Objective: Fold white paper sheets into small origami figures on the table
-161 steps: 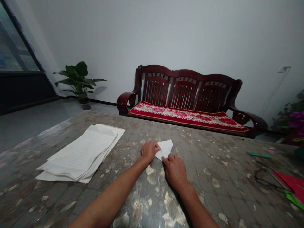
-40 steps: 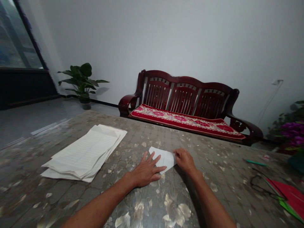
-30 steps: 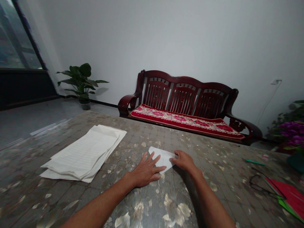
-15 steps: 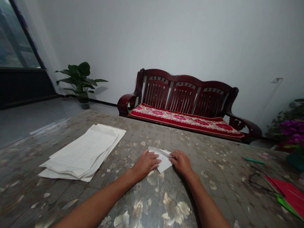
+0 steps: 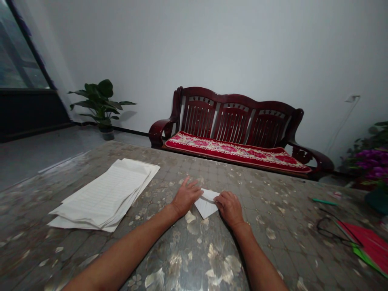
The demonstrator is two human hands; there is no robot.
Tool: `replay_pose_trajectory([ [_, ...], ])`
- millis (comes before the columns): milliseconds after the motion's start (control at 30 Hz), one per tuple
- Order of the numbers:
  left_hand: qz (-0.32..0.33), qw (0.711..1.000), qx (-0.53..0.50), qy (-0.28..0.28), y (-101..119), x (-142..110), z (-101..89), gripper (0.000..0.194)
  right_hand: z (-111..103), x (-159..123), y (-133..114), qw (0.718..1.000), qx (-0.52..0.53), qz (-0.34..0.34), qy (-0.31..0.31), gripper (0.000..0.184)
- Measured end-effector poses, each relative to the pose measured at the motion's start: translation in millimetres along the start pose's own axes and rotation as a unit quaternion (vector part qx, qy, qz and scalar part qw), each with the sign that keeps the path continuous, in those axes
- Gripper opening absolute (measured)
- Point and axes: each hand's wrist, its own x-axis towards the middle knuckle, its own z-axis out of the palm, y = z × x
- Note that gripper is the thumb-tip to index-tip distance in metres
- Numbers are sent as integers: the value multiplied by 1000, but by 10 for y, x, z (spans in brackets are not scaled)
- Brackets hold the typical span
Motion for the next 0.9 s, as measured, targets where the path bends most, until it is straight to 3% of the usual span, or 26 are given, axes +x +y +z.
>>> replay_pose_trajectory([
  [133, 9, 998, -40, -42, -78, -24, 73, 22, 0, -6, -8, 999, -37, 7, -1, 16],
  [333, 1, 995, -86, -39, -81, -76, 125, 23, 7, -40, -30, 996, -85, 12, -2, 20],
  [600, 5, 994, -79, -76, -125, -212, 104, 30, -39, -72, -78, 989, -133, 7, -57, 24],
  [900, 15, 997, -40, -69, 192, -237, -14, 45, -135, -104, -204, 985, -135, 5, -105, 31],
])
